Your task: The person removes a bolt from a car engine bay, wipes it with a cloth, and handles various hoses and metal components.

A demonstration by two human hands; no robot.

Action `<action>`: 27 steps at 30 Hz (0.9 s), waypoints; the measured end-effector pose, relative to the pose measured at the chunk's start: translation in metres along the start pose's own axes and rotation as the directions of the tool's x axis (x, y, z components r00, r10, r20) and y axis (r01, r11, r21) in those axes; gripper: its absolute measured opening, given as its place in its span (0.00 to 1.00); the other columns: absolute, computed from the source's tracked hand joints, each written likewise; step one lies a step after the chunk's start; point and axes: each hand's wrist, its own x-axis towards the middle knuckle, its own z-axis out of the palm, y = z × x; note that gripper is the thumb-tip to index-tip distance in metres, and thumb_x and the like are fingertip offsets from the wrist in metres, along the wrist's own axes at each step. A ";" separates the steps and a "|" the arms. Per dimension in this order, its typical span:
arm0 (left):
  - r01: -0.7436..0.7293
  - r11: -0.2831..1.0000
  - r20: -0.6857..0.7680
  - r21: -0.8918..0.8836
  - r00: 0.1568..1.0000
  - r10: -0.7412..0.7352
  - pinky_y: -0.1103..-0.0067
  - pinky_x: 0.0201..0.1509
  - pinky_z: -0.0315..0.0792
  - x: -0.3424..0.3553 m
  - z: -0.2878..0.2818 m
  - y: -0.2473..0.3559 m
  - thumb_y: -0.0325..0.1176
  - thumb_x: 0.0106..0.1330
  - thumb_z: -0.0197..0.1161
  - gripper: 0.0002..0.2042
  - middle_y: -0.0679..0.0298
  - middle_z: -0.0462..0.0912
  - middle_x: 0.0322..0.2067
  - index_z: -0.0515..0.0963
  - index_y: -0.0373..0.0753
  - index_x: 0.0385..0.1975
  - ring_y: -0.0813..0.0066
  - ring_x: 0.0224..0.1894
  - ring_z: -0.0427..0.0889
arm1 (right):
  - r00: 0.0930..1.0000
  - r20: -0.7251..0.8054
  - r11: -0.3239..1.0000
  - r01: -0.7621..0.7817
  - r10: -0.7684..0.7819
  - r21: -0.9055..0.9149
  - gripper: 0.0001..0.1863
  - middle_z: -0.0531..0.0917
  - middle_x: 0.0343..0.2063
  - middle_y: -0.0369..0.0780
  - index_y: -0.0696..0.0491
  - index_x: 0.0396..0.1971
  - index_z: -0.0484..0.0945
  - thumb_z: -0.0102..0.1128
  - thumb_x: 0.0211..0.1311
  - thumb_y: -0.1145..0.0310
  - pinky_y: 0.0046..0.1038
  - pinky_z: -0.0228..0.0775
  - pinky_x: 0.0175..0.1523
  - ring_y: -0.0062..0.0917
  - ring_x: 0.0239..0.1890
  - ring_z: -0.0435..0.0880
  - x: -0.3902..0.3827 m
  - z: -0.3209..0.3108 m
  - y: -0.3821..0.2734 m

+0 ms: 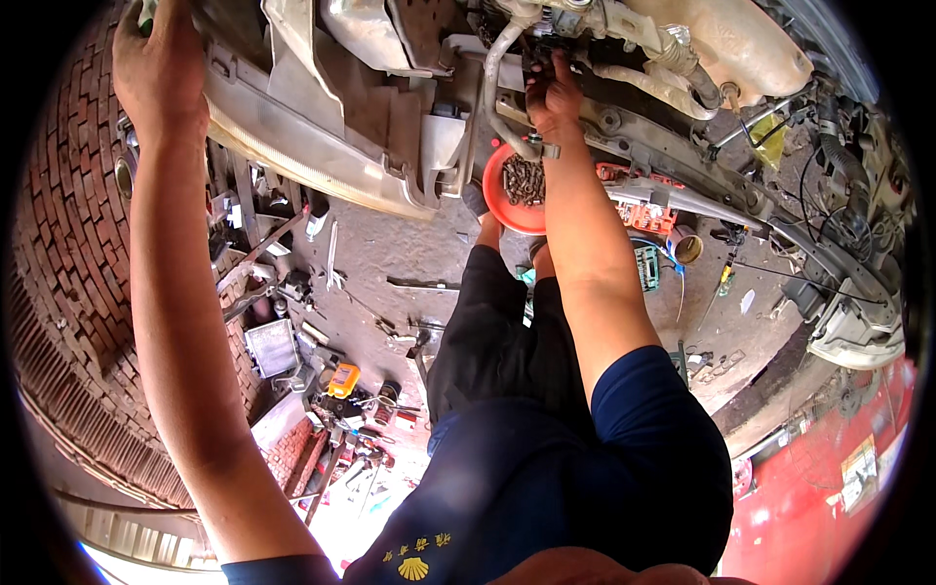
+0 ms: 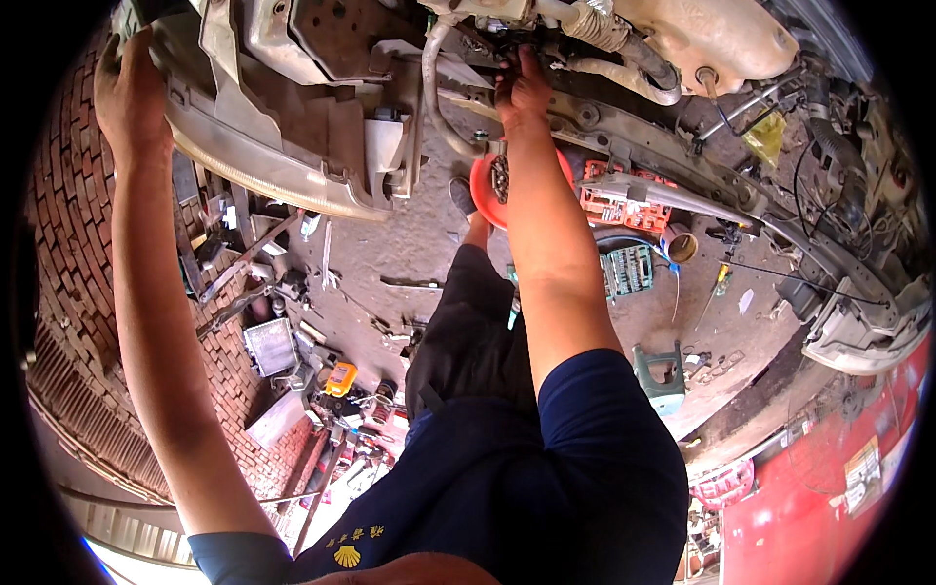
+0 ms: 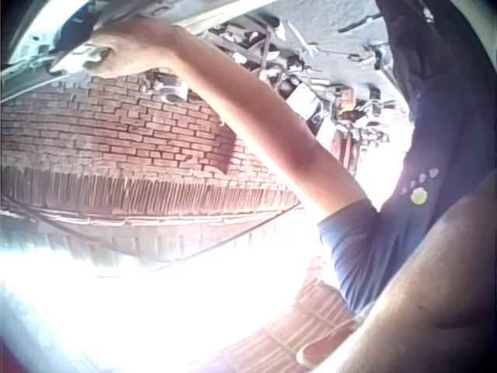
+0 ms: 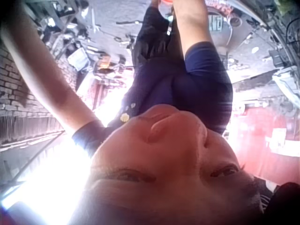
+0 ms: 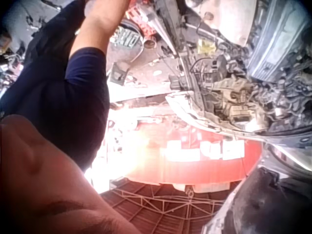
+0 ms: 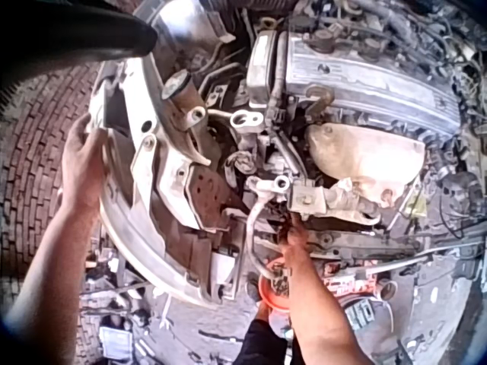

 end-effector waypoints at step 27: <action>-0.008 1.000 0.015 -0.009 1.000 0.008 0.76 0.56 0.76 0.000 -0.001 -0.002 0.43 0.67 0.68 0.30 0.54 0.84 0.53 0.74 0.30 0.65 0.70 0.53 0.84 | 0.998 -0.006 0.997 0.058 -0.058 -0.053 0.10 0.81 0.28 0.32 0.45 0.38 0.79 0.72 0.68 0.60 0.26 0.65 0.33 0.22 0.29 0.77 -0.006 0.004 -0.002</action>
